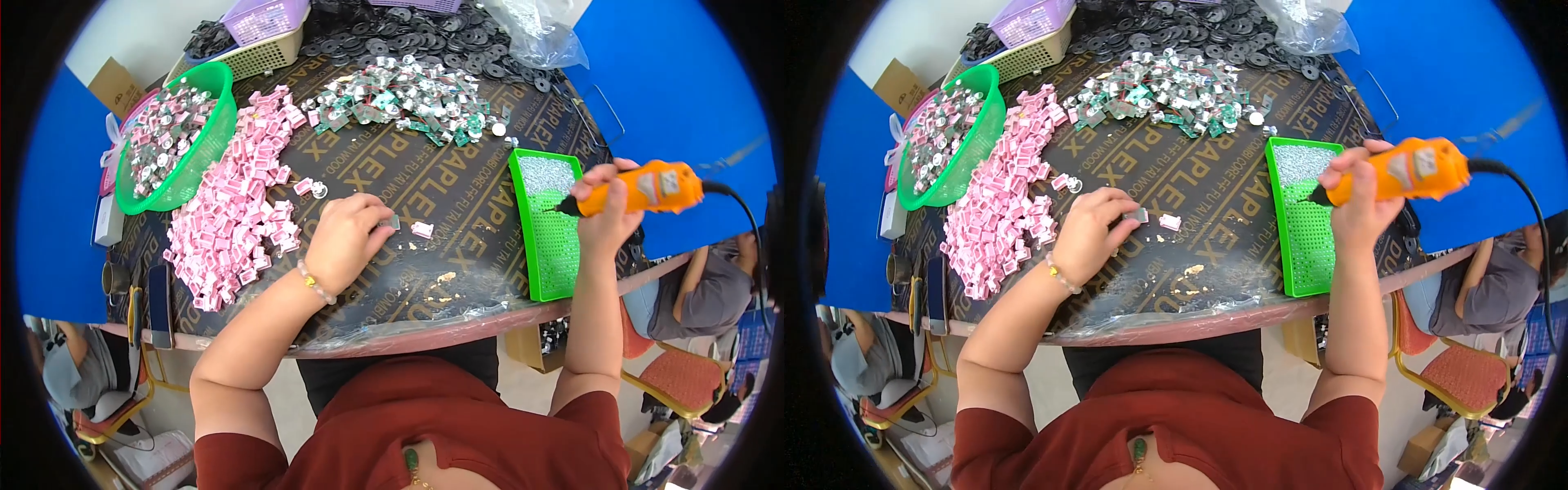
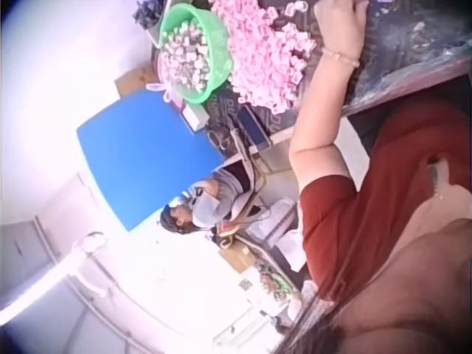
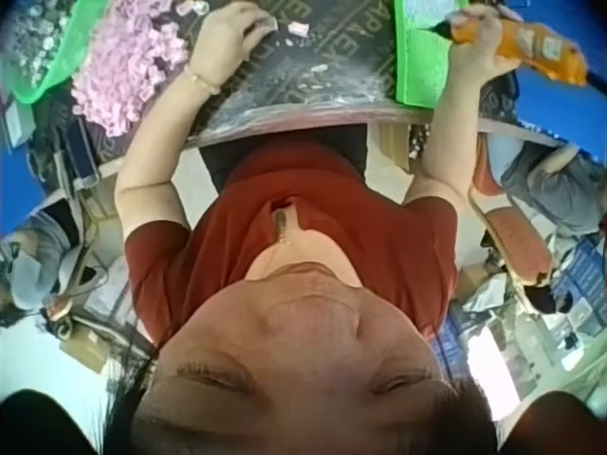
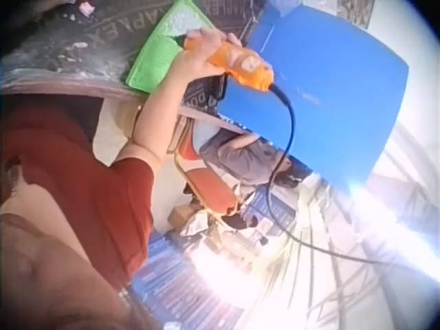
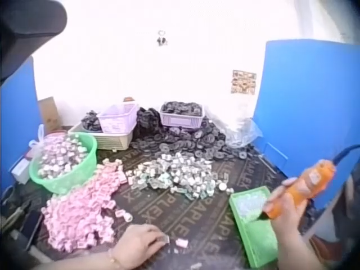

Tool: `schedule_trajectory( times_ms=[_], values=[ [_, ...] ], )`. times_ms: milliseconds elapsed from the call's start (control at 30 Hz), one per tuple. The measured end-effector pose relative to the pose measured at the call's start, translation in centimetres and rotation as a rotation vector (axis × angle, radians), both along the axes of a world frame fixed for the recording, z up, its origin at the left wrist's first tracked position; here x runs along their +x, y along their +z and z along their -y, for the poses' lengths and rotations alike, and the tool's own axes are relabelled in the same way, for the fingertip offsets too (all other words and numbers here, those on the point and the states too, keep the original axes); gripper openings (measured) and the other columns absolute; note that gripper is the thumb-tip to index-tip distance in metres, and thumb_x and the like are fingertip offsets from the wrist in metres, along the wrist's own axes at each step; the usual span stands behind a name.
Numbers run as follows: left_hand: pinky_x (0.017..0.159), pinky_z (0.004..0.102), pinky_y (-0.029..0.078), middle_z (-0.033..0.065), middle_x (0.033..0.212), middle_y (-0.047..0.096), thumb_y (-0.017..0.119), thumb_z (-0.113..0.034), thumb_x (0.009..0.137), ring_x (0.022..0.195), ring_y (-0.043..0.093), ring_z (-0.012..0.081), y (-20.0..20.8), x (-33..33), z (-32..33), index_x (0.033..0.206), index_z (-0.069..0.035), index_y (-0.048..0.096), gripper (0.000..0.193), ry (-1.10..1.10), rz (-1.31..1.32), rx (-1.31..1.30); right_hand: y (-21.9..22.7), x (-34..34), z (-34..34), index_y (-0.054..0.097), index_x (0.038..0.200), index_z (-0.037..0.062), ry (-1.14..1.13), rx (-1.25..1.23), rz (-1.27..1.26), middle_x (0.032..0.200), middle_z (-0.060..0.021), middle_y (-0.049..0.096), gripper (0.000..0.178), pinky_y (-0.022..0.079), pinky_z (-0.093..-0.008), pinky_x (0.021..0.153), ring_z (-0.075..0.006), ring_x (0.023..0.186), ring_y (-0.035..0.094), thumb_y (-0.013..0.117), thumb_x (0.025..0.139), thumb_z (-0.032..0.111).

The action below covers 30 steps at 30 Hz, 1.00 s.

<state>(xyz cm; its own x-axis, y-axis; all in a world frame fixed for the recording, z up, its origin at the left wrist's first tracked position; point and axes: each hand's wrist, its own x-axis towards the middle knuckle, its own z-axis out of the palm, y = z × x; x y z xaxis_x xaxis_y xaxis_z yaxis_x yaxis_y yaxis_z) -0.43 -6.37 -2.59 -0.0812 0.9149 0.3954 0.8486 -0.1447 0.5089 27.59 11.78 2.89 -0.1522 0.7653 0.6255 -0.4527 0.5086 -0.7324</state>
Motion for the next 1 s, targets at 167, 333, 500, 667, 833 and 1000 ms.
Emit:
schedule_trajectory(
  times_ms=[167, 333, 500, 667, 833, 1000],
  values=[
    [0.086, 0.0369, 0.036, 0.0019, 0.088, 0.065, 0.072, -0.014, 0.073, 0.092, 0.057, 0.0217, -0.8, 0.0, -0.1, 0.088, -0.011, 0.069, 0.016, 0.034, -0.13, 0.046, 2.2, -2.2, 3.9, 0.043, 0.115, 0.0047, 0.04, 0.109, -0.045, 0.08, -0.0125, 0.058, 0.037, 0.05, -0.0326, 0.056, -0.0169, 0.059, 0.055, 0.058, 0.092, 0.029],
    [0.087, 0.0383, 0.034, 0.0021, 0.084, 0.064, 0.073, -0.015, 0.069, 0.093, 0.056, 0.0215, -1.2, 0.3, -0.3, 0.083, -0.011, 0.067, 0.016, 0.06, -0.021, -0.029, 2.5, -7.3, 7.2, 0.04, 0.119, 0.0066, 0.245, 0.028, -0.091, 0.081, -0.0138, 0.06, 0.045, 0.052, -0.0335, 0.057, -0.0174, 0.06, 0.057, 0.062, 0.089, 0.032],
    [0.091, 0.0396, 0.032, 0.0019, 0.082, 0.063, 0.072, -0.015, 0.067, 0.1, 0.053, 0.0209, -0.8, 1.3, 0.9, 0.083, -0.01, 0.068, 0.017, 0.009, 0.046, -0.028, 0.5, -11.9, 8.5, 0.04, 0.12, 0.004, 0.463, -0.089, -0.057, 0.085, -0.012, 0.061, 0.039, 0.051, -0.0293, 0.061, -0.0145, 0.065, 0.058, 0.061, 0.089, 0.012],
    [0.089, 0.0394, 0.032, 0.0014, 0.081, 0.063, 0.072, -0.018, 0.067, 0.096, 0.053, 0.0205, -0.8, 1.6, 1.1, 0.082, -0.011, 0.069, 0.018, 0.08, 0.057, -0.046, -1.8, -13.3, 8.6, 0.04, 0.119, 0.003, 0.435, -0.123, -0.046, 0.085, -0.0118, 0.061, 0.036, 0.052, -0.0286, 0.061, -0.0142, 0.064, 0.058, 0.06, 0.09, 0.01],
    [0.085, 0.0379, 0.032, -0.0001, 0.08, 0.064, 0.072, -0.021, 0.067, 0.094, 0.052, 0.0193, -0.8, 1.4, 1.3, 0.08, -0.012, 0.071, 0.016, 0.104, 0.001, -0.033, -2.2, -13.7, 8.8, 0.04, 0.118, 0.0032, 0.471, -0.108, -0.063, 0.085, -0.0123, 0.06, 0.036, 0.053, -0.0306, 0.061, -0.0141, 0.065, 0.057, 0.06, 0.09, 0.013],
    [0.084, 0.0374, 0.032, -0.0009, 0.081, 0.063, 0.073, -0.022, 0.067, 0.095, 0.052, 0.019, -0.5, 1.5, 1.3, 0.079, -0.013, 0.071, 0.015, 0.103, -0.039, -0.024, -2.6, -13.9, 8.9, 0.04, 0.118, 0.0033, 0.477, -0.073, -0.053, 0.085, -0.0124, 0.06, 0.036, 0.053, -0.0306, 0.063, -0.0136, 0.065, 0.057, 0.061, 0.09, 0.014]
  ],
)
